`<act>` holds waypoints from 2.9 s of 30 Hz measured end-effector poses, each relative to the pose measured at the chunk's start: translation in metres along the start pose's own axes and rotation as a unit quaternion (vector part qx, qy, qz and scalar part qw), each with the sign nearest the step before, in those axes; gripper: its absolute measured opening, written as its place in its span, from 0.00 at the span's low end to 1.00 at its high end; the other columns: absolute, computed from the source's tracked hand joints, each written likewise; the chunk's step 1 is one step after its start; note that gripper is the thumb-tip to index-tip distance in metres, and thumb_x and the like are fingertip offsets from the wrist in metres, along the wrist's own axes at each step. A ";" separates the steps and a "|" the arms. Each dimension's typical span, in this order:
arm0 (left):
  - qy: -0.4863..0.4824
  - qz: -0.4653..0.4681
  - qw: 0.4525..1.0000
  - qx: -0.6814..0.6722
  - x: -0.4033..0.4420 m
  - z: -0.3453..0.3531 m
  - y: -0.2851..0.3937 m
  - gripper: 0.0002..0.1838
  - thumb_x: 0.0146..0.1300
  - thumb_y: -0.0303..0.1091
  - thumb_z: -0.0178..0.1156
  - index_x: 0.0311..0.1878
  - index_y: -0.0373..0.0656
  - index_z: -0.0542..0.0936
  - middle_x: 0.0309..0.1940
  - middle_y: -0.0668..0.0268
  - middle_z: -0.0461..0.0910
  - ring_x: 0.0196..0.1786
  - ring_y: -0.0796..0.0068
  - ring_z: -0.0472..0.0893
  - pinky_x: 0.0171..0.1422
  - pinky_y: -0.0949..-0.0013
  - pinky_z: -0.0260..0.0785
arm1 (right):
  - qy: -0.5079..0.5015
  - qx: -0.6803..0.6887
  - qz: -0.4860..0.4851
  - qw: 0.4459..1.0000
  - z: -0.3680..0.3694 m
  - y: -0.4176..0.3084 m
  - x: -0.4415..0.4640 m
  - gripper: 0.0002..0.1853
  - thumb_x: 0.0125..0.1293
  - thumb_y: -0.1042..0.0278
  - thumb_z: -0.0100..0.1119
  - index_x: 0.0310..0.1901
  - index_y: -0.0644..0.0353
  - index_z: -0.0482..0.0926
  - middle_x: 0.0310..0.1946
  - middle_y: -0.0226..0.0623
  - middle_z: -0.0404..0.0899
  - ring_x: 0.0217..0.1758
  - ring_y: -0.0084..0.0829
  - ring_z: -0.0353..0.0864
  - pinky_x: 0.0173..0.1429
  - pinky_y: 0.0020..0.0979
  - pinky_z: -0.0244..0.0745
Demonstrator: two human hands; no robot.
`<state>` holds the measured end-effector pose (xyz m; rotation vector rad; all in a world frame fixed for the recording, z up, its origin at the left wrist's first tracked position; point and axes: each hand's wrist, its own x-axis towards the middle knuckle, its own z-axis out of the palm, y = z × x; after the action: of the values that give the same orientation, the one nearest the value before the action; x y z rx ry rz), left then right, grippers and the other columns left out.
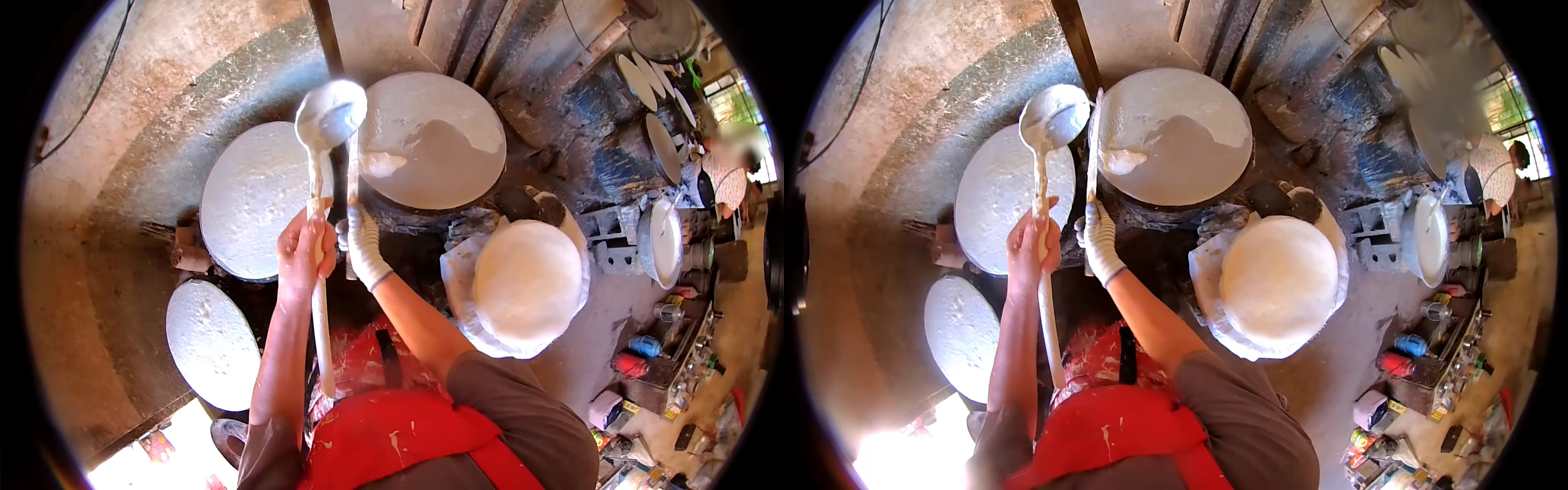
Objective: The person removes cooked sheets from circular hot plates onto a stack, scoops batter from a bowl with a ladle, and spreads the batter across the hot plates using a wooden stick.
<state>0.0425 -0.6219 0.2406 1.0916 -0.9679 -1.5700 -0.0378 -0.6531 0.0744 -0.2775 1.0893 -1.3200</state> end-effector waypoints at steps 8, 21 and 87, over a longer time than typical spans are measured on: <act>0.022 -0.058 0.998 -0.021 -0.019 -0.029 -0.021 0.20 0.64 0.39 0.47 0.52 0.33 0.70 0.16 0.70 0.64 0.09 0.86 0.58 0.11 0.82 0.49 | 0.066 0.070 0.077 0.992 -0.022 0.024 -0.046 0.22 0.57 0.39 0.53 0.37 0.51 0.70 0.11 0.22 0.60 0.07 0.15 0.54 0.10 0.19 0.48; -0.026 -0.084 0.995 -0.037 -0.027 -0.034 -0.050 0.18 0.65 0.38 0.46 0.52 0.35 0.70 0.17 0.69 0.65 0.08 0.85 0.59 0.11 0.81 0.49 | 0.088 -0.034 0.153 0.984 -0.161 -0.066 -0.119 0.27 0.57 0.42 0.55 0.51 0.54 0.69 0.12 0.25 0.65 0.08 0.18 0.57 0.10 0.20 0.50; -0.003 -0.153 0.973 -0.173 -0.056 0.086 -0.084 0.25 0.59 0.33 0.55 0.57 0.33 0.62 0.22 0.70 0.65 0.14 0.87 0.61 0.17 0.84 0.55 | 0.009 -0.457 0.132 0.879 -0.340 -0.261 -0.047 0.33 0.56 0.32 0.46 0.28 0.61 0.78 0.09 0.29 0.68 0.11 0.20 0.65 0.17 0.22 0.59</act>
<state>-0.0536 -0.5411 0.1973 1.0201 -0.5142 -1.9063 -0.4560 -0.5540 0.1095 -0.7808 1.6522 -0.4830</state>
